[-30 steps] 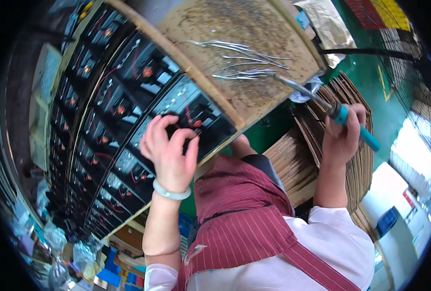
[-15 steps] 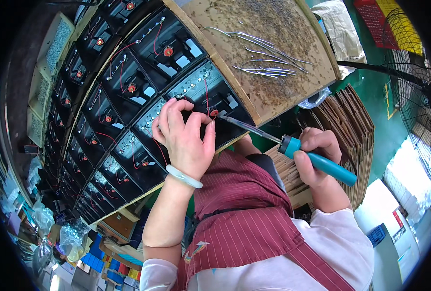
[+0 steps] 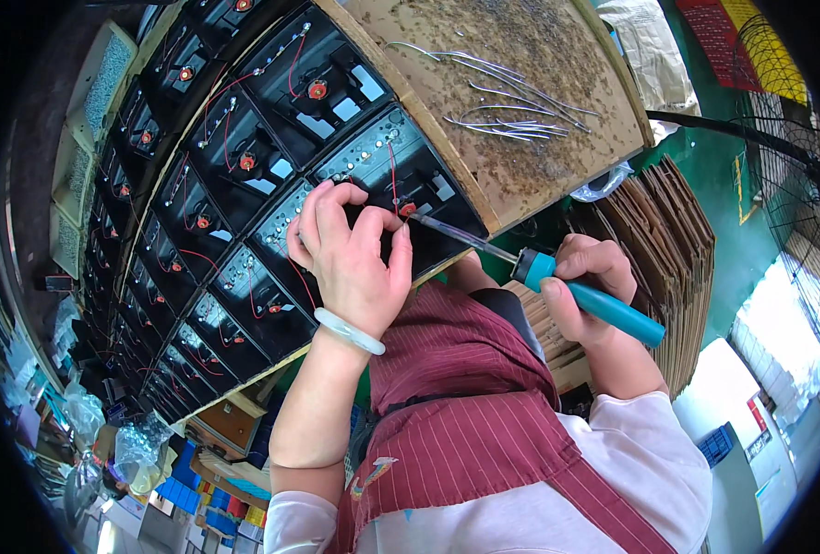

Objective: The person solders wires onto electronic components in plastic housings using a soldering iron, holding each wire in place by hand.

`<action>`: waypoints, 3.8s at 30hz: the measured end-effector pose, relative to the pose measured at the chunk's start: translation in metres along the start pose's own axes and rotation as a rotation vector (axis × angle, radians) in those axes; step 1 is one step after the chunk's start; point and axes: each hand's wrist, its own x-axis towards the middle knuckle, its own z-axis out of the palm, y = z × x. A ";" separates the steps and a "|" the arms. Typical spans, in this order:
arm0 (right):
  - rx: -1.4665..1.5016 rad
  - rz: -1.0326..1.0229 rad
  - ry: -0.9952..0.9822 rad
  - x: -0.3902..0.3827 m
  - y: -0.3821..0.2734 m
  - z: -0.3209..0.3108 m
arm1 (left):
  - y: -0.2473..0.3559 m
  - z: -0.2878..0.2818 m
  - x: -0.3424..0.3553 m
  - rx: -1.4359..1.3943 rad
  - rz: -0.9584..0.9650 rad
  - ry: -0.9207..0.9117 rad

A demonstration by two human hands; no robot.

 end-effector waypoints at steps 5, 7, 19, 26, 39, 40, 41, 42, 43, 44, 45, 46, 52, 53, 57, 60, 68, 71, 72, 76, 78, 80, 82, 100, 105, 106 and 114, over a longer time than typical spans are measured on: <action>0.047 0.041 0.005 0.000 -0.008 -0.005 | -0.001 -0.001 0.000 0.006 0.006 0.009; 0.053 0.043 0.065 -0.004 -0.009 -0.011 | -0.002 -0.001 -0.001 0.009 0.004 0.015; 0.088 0.069 0.112 -0.001 -0.017 -0.008 | -0.002 -0.004 -0.006 0.006 -0.019 0.019; 0.013 0.089 0.268 0.004 -0.028 -0.012 | -0.043 -0.074 -0.031 -0.077 0.047 0.159; 0.168 0.180 0.188 0.014 -0.030 0.003 | -0.074 -0.078 -0.040 0.088 0.381 -0.085; 0.166 0.182 0.183 0.014 -0.030 0.004 | -0.071 -0.075 -0.042 0.078 0.311 -0.116; 0.153 0.185 0.146 0.013 -0.032 0.005 | -0.068 -0.072 -0.046 0.097 0.239 -0.128; 0.141 0.188 0.109 0.012 -0.033 0.007 | -0.065 -0.068 -0.050 0.117 0.167 -0.139; 0.133 0.209 0.070 0.011 -0.035 0.009 | -0.066 -0.059 -0.055 0.086 0.091 -0.130; 0.142 0.191 0.042 0.009 -0.035 0.013 | -0.064 -0.056 -0.056 0.082 0.091 -0.131; 0.151 0.174 0.014 0.006 -0.034 0.016 | -0.061 -0.053 -0.057 0.097 0.040 -0.101; 0.204 0.138 -0.066 0.006 -0.032 0.017 | -0.059 -0.050 -0.058 0.112 -0.011 -0.072; 0.107 0.029 -0.249 0.007 -0.026 0.035 | -0.056 -0.038 -0.061 0.090 -0.076 0.003; 0.094 0.037 -0.249 0.007 -0.026 0.038 | -0.055 -0.037 -0.061 0.087 -0.077 0.001; 0.081 0.041 -0.244 0.005 -0.023 0.047 | -0.055 -0.036 -0.060 0.092 -0.082 0.009; 0.056 0.001 -0.246 0.002 -0.015 0.051 | -0.055 -0.036 -0.060 0.086 -0.086 0.009; 0.072 -0.024 -0.223 0.000 -0.008 0.061 | -0.055 -0.035 -0.060 0.064 -0.086 0.011; 0.056 -0.041 -0.237 0.001 -0.009 0.061 | -0.056 -0.034 -0.060 0.056 -0.082 0.015; 0.038 -0.050 -0.250 0.001 -0.009 0.060 | -0.056 -0.034 -0.060 0.051 -0.082 0.016; 0.134 0.012 -0.249 0.003 -0.017 0.053 | -0.057 -0.034 -0.061 0.050 -0.079 0.022; 0.120 -0.002 -0.209 0.003 -0.018 0.046 | -0.057 -0.033 -0.060 0.047 -0.080 0.028; 0.130 0.030 -0.202 0.003 -0.021 0.040 | -0.057 -0.032 -0.060 0.045 -0.080 0.036; 0.131 0.046 -0.165 0.002 -0.022 0.038 | -0.057 -0.032 -0.061 0.037 -0.083 0.039; 0.040 0.129 -0.019 0.013 -0.046 0.051 | -0.130 -0.063 -0.057 -0.124 -0.406 0.391; 0.045 0.129 -0.059 0.012 -0.049 0.058 | -0.118 -0.067 -0.071 -0.327 -0.291 0.341; 0.131 0.055 -0.138 0.011 -0.042 0.051 | -0.112 -0.075 -0.080 -0.319 -0.270 0.267; 0.132 0.035 -0.377 0.006 -0.042 0.072 | -0.103 -0.065 -0.134 0.104 -0.236 0.091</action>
